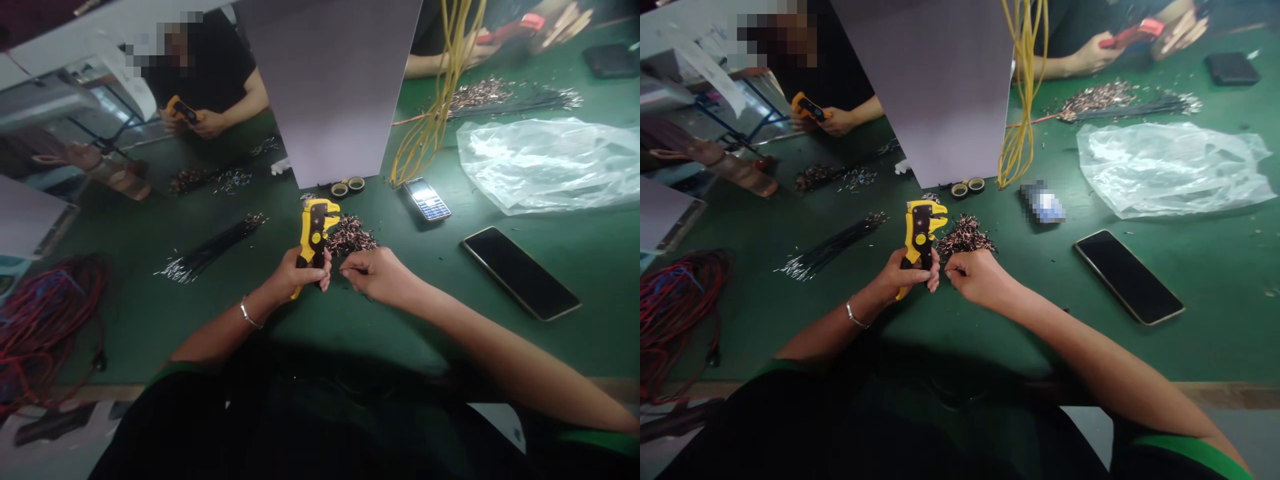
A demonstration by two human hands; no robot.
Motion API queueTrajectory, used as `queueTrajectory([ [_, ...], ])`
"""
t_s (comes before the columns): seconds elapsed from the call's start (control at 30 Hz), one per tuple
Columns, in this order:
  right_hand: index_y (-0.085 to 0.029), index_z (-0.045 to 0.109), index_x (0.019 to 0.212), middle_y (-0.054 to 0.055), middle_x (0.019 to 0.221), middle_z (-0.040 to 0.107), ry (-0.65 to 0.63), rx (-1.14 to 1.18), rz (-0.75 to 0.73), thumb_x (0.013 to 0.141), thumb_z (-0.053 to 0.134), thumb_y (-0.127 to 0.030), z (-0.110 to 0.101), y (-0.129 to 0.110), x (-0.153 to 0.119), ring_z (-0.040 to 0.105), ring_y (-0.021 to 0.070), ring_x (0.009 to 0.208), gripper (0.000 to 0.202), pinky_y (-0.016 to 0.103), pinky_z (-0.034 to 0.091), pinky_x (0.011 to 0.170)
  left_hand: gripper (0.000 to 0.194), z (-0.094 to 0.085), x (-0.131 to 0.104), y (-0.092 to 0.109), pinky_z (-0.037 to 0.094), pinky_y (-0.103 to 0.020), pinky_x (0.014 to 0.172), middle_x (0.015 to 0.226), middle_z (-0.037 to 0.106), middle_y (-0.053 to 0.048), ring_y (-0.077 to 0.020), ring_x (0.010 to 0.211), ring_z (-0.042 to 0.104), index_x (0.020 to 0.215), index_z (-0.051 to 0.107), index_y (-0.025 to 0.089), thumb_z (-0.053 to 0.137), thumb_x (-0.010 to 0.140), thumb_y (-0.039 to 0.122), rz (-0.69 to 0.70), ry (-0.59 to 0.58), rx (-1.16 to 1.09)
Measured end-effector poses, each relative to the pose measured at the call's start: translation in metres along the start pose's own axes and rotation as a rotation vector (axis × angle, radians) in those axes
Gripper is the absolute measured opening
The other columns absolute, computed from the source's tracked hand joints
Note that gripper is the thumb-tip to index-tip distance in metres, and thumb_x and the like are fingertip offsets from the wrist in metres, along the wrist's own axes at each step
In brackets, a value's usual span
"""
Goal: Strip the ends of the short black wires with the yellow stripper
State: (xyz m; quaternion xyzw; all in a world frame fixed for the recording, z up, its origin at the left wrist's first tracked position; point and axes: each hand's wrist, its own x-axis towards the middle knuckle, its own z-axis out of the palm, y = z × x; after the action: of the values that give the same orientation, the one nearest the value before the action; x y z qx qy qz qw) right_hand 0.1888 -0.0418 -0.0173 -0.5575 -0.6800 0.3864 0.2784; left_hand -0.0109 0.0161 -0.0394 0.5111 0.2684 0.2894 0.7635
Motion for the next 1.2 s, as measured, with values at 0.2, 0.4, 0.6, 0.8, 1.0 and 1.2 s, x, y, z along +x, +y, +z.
queueTrajectory([
  [0.2,-0.018,0.069,0.067,-0.001,0.055,0.063,0.000,0.045,-0.023,0.080,0.056,-0.016,0.003,0.002,0.001,0.047,0.0111,0.050,0.018,0.028,0.038,0.056,0.031,0.002,0.000,-0.004,0.053,-0.033,0.057,0.075,0.061,-0.001,-0.0130,0.058,0.059,0.093,0.059,0.012,0.079,0.071,0.019,-0.002,-0.018,-0.004],
  [0.4,-0.018,0.071,0.066,-0.001,0.052,0.061,0.009,0.083,0.004,0.081,0.057,-0.018,0.002,0.005,0.000,0.045,0.0105,0.047,0.021,0.028,0.038,0.054,0.029,0.001,0.000,-0.007,0.052,-0.032,0.055,0.076,0.060,0.000,-0.0119,0.056,0.058,0.091,0.058,0.013,0.077,0.070,0.016,-0.004,0.024,0.017],
  [0.6,-0.018,0.071,0.064,-0.002,0.049,0.059,0.066,0.124,-0.001,0.077,0.060,-0.018,-0.004,0.005,0.001,0.048,0.0111,0.048,0.018,0.028,0.039,0.054,0.028,0.004,0.001,-0.005,0.050,-0.031,0.051,0.070,0.058,0.002,-0.0106,0.051,0.055,0.089,0.057,0.013,0.073,0.066,0.013,-0.026,0.079,0.019],
  [0.8,-0.018,0.071,0.067,-0.002,0.045,0.057,0.148,0.267,0.096,0.078,0.061,-0.023,-0.018,0.010,0.006,0.042,0.0093,0.042,0.017,0.027,0.036,0.047,0.029,0.000,0.002,-0.004,0.052,-0.031,0.054,0.073,0.062,0.000,-0.0125,0.054,0.059,0.090,0.059,0.012,0.075,0.065,0.013,-0.017,0.073,0.026],
  [1.0,-0.017,0.077,0.083,-0.004,0.046,0.052,0.201,0.242,0.063,0.084,0.060,-0.031,-0.019,0.014,0.008,0.040,0.0095,0.043,0.022,0.028,0.035,0.047,0.033,-0.004,0.002,-0.005,0.054,-0.035,0.059,0.086,0.070,-0.008,-0.0162,0.061,0.064,0.097,0.062,0.011,0.073,0.066,0.013,-0.027,0.013,0.014],
  [1.2,-0.018,0.076,0.087,0.000,0.053,0.055,0.295,0.108,-0.001,0.087,0.052,-0.028,-0.026,0.020,0.009,0.052,0.0153,0.056,0.026,0.031,0.040,0.056,0.043,-0.007,0.004,0.001,0.054,-0.039,0.068,0.094,0.072,-0.012,-0.0197,0.069,0.065,0.105,0.064,0.011,0.071,0.062,0.011,0.020,-0.052,-0.036],
])
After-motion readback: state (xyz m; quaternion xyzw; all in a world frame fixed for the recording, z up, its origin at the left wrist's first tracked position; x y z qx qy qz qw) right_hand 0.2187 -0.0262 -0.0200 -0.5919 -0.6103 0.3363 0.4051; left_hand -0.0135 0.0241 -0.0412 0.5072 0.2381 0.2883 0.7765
